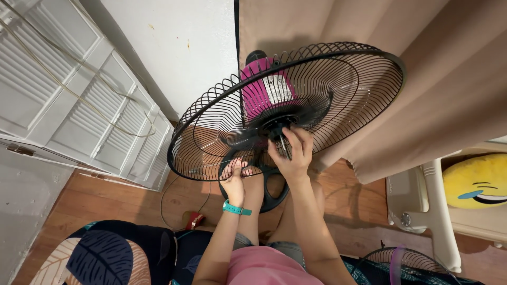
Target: The person reassembles an electric fan by attaching a purple fan blade to the motor hub, securing it with a nut, and then attaching the front protective cage. The person uses a screwdriver to tighten the nut and then secures the cage with a screw.
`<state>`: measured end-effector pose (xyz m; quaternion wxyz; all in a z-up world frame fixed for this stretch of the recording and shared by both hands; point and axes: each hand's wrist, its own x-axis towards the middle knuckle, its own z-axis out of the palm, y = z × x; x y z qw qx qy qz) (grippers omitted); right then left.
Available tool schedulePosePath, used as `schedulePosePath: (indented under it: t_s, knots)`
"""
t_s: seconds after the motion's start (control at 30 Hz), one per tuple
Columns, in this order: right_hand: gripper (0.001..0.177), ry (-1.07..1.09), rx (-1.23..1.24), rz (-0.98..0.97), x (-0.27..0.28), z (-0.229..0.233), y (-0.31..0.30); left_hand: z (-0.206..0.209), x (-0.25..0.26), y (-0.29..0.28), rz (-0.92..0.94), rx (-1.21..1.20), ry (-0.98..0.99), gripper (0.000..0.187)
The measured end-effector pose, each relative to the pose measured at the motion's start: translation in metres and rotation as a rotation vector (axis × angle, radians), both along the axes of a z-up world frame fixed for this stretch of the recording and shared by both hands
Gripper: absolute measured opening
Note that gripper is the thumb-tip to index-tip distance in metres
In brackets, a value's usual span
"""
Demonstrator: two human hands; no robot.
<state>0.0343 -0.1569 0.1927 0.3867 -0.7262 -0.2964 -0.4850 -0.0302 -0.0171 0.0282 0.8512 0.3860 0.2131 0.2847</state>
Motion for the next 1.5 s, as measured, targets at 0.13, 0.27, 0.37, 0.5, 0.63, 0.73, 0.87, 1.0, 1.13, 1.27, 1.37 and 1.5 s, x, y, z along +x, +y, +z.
schedulePosePath:
  t_s: [0.13,0.27,0.37,0.5,0.63,0.73,0.87,1.0,1.13,1.27,1.37,1.5]
  knots:
    - [0.056,0.048,-0.005,-0.008,-0.002,0.006,0.000,0.003,-0.002,-0.001,0.001,0.003,0.042,0.015]
    - [0.053,0.063,0.006,0.004,-0.004,0.007,0.001,0.003,-0.003,-0.002,0.010,-0.018,0.027,0.015]
    - [0.056,0.146,0.031,0.014,-0.002,0.001,-0.003,0.000,-0.003,-0.001,-0.004,-0.032,0.009,0.016]
    - [0.057,0.342,0.055,-0.018,0.002,-0.009,-0.006,-0.003,-0.004,-0.003,-0.022,-0.030,-0.036,0.017]
    - [0.062,0.386,0.093,-0.039,-0.001,-0.012,-0.001,-0.004,-0.004,-0.002,-0.005,-0.015,0.014,0.018]
    - [0.081,0.225,0.102,-0.001,-0.008,-0.009,0.004,-0.007,-0.004,0.001,0.018,0.038,0.046,0.019]
    - [0.075,0.091,0.058,0.037,-0.009,-0.007,0.006,-0.014,-0.004,0.001,-0.004,0.031,0.029,0.020]
    - [0.063,0.122,0.024,0.009,-0.005,-0.009,0.006,-0.019,-0.003,-0.001,0.031,0.171,-0.026,0.021]
    - [0.058,0.173,0.085,0.011,-0.005,-0.012,0.007,-0.016,-0.004,-0.003,0.014,0.125,-0.017,0.022]
    - [0.058,0.310,0.120,-0.079,0.000,-0.015,0.003,-0.010,-0.005,-0.003,-0.020,-0.016,0.003,0.021]
    - [0.054,0.358,0.008,-0.206,0.007,-0.015,0.000,-0.006,-0.005,-0.003,-0.009,0.031,0.014,0.021]
    - [0.057,0.347,-0.005,-0.252,0.003,-0.015,0.003,-0.004,-0.003,-0.005,0.027,0.046,-0.002,0.021]
